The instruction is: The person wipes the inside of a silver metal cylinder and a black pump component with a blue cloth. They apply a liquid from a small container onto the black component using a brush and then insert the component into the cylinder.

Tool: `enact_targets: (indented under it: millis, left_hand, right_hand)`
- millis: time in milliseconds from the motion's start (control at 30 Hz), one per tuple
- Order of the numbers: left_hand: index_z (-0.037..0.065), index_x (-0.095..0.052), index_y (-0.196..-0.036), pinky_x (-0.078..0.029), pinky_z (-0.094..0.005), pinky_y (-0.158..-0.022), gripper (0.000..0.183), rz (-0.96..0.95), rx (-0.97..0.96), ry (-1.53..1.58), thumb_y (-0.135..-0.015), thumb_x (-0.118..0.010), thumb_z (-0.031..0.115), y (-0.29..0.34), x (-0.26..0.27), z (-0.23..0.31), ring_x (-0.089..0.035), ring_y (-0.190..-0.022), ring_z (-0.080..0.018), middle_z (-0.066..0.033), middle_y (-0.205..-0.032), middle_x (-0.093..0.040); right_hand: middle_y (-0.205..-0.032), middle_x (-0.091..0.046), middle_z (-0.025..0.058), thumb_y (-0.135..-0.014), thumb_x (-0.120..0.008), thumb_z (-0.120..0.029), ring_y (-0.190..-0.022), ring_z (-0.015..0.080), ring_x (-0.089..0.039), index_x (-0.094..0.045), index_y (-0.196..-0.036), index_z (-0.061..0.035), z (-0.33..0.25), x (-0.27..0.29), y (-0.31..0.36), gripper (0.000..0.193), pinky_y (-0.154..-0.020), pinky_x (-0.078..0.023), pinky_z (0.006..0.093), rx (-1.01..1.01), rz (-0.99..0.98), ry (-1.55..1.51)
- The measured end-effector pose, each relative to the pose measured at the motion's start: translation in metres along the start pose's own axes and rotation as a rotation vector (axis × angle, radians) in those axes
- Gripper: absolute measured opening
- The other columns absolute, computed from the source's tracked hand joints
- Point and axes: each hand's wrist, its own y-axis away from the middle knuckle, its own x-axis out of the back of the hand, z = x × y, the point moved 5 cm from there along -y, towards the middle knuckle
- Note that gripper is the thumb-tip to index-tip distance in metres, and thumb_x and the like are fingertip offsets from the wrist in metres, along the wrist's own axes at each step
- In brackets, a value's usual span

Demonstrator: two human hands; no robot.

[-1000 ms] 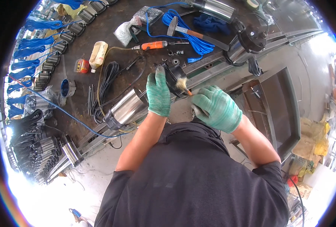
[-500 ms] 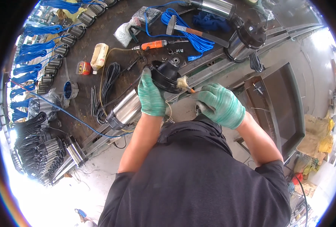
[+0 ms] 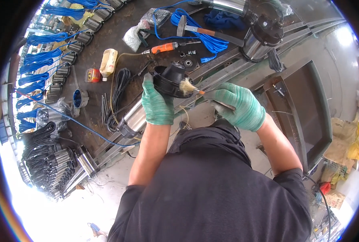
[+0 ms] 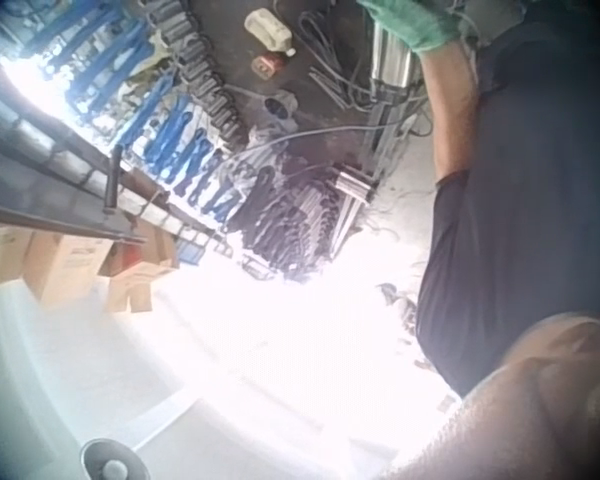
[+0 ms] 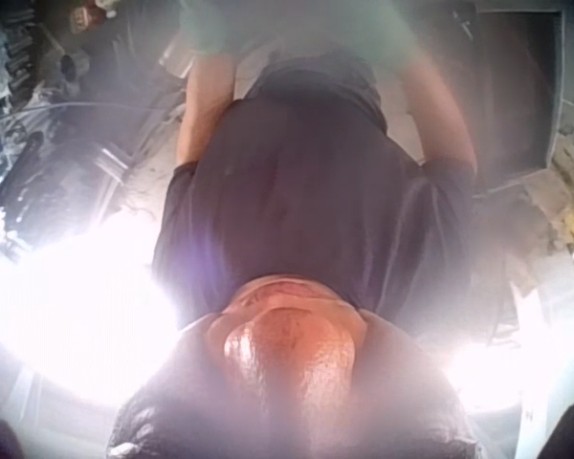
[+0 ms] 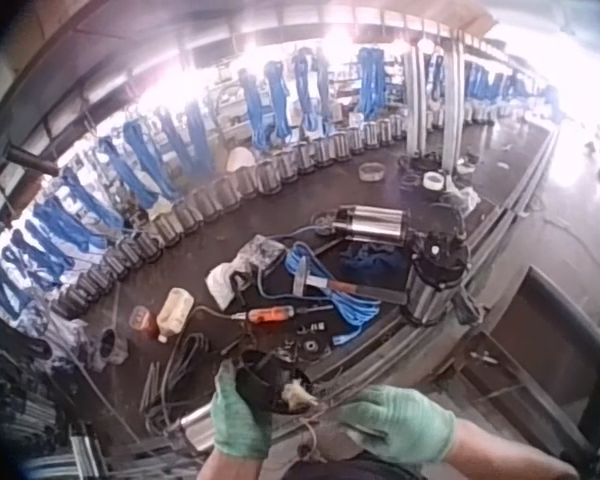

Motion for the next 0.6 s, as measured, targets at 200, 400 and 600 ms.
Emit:
enact_targets:
  millis: [200, 400, 600]
  left_hand:
    - [0.009, -0.062, -0.137, -0.053, -0.0501, -0.109, 0.045, 0.085, 0.076, 0.074, -0.105, -0.057, 0.040, -0.003, 0.012, 0.000, -0.065, -0.124, -0.0278, -0.0109, -0.136, -0.067]
    - [0.013, -0.061, -0.143, -0.048, -0.0518, -0.115, 0.052, -0.025, 0.159, 0.178, -0.104, -0.053, 0.046, -0.004, 0.019, -0.006, -0.060, -0.134, -0.0284, -0.0077, -0.145, -0.063]
    - [0.014, -0.064, -0.138, -0.050, -0.0492, -0.115, 0.042, -0.168, 0.183, 0.188, -0.104, -0.055, 0.037, 0.010, 0.006, -0.004, -0.060, -0.133, -0.0253, -0.0067, -0.143, -0.064]
  right_hand:
    - [-0.102, -0.072, 0.0122, -0.095, -0.071, -0.005, -0.086, 0.0297, -0.072, -0.070, -0.124, -0.0023, 0.025, 0.015, 0.017, 0.030, -0.076, -0.058, 0.0384, -0.066, 0.009, 0.056]
    - [-0.081, -0.070, 0.0093, -0.101, -0.065, -0.016, -0.062, 0.0144, -0.064, -0.067, -0.111, 0.0042, 0.036, 0.027, 0.030, 0.022, -0.057, -0.053, 0.0275, -0.649, 0.395, -0.756]
    - [-0.078, -0.071, 0.0096, -0.102, -0.066, -0.018, -0.063, 0.0161, -0.068, -0.068, -0.109, 0.0033, 0.031, 0.000, 0.018, 0.022, -0.058, -0.055, 0.0288, -0.707, 0.382, -1.049]
